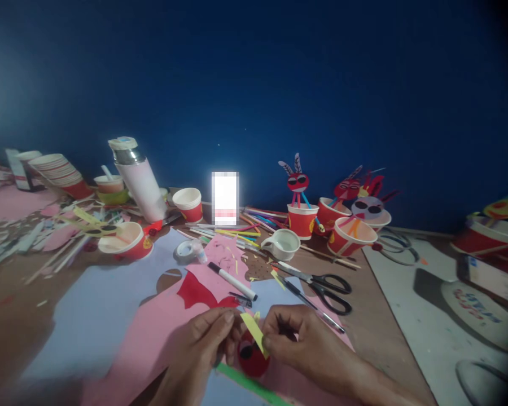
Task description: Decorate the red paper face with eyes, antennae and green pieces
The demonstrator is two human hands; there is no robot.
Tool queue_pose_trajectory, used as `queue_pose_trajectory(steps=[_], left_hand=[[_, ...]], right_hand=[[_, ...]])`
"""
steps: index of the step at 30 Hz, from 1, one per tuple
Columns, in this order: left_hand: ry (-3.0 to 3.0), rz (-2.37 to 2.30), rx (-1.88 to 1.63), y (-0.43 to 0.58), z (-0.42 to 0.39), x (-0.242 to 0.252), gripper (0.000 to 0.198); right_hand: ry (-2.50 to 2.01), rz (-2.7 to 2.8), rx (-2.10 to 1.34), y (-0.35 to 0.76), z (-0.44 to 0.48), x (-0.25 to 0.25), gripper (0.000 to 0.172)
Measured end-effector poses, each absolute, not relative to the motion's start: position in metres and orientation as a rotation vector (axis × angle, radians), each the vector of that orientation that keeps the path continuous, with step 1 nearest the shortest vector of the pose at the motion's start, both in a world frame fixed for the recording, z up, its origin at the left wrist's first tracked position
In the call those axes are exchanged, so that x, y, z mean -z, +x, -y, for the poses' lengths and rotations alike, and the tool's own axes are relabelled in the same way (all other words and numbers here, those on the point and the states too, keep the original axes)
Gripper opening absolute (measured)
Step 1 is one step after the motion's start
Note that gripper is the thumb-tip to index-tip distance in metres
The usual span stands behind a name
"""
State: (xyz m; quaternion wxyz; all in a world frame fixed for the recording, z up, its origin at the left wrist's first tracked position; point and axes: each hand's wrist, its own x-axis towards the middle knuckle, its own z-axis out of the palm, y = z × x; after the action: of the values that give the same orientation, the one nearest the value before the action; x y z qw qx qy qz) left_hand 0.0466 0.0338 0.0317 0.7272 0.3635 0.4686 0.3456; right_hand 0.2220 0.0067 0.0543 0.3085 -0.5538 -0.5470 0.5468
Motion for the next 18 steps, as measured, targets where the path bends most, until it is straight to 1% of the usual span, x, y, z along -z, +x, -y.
queue_pose_trajectory(steps=[3,6,10,13,18], left_hand=[[0.976,-1.027,-0.682,0.047,-0.032,-0.032,0.029],[1.058,-1.038,-0.605,0.049,-0.03,-0.032,0.021],[1.052,-1.005,-0.655,0.052,-0.029,-0.03,0.023],[1.036,-1.045,-0.668,0.051,-0.03,-0.03,0.02],[1.036,-1.043,-0.637,0.05,-0.03,-0.03,0.016]], right_hand=[[-1.472,1.446,-1.427,0.22,-0.008,-0.051,0.012],[-1.53,1.508,-1.362,0.217,-0.006,-0.046,0.012],[-1.616,1.612,-1.287,0.212,-0.004,-0.045,0.013],[-1.604,1.691,-1.235,0.212,-0.004,-0.044,0.013],[-1.544,1.713,-1.277,0.216,-0.005,-0.034,0.012]])
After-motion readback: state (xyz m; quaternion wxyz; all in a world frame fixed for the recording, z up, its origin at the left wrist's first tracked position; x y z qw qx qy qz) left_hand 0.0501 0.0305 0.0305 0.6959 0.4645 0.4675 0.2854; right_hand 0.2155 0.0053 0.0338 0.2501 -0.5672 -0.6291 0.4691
